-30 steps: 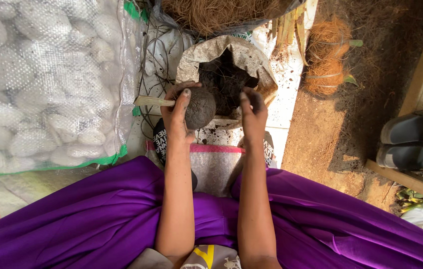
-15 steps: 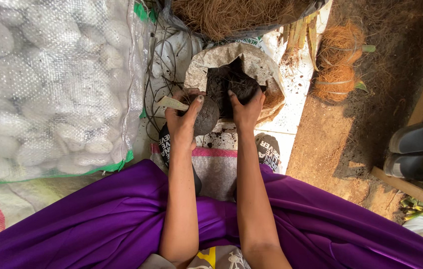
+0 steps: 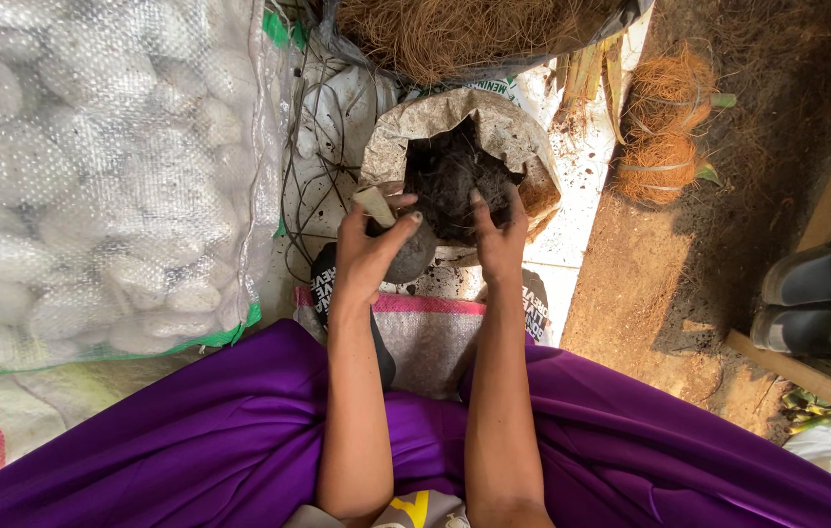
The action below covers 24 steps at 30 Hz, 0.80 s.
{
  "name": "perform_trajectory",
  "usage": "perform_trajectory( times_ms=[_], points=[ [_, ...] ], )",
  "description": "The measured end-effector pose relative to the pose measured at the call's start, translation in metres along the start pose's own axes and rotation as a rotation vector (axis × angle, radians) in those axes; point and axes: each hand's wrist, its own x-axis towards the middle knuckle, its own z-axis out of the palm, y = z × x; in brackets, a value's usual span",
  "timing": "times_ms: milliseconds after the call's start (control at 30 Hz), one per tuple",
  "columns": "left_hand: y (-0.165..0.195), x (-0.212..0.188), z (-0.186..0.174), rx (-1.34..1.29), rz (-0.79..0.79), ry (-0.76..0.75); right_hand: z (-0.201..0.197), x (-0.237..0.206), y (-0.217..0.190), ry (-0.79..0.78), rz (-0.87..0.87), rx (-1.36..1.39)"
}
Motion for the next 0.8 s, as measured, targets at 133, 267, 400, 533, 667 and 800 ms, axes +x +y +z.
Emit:
perform_trajectory(
  times_ms=[133, 267, 400, 533, 667, 800],
  points=[
    [-0.003, 0.002, 0.008, 0.098, 0.167, -0.115, -0.01, 0.001, -0.001, -0.286, -0.046, 0.089],
    [-0.005, 0.004, 0.014, 0.345, 0.142, -0.132, -0.013, 0.0, -0.001, -0.243, -0.086, 0.206],
    [-0.006, 0.006, 0.02, 0.306, -0.012, -0.085, -0.02, 0.003, 0.0, -0.154, -0.25, 0.224],
    [-0.006, 0.01, 0.022, 0.031, -0.202, 0.056, -0.03, 0.004, 0.003, -0.18, -0.118, 0.294],
    [-0.005, 0.014, 0.024, -0.096, -0.23, 0.059, -0.038, 0.004, 0.007, -0.147, 0.008, 0.35],
    [-0.003, 0.013, 0.034, -0.047, -0.146, 0.011, -0.048, -0.003, 0.002, -0.367, -0.147, 0.375]
  ],
)
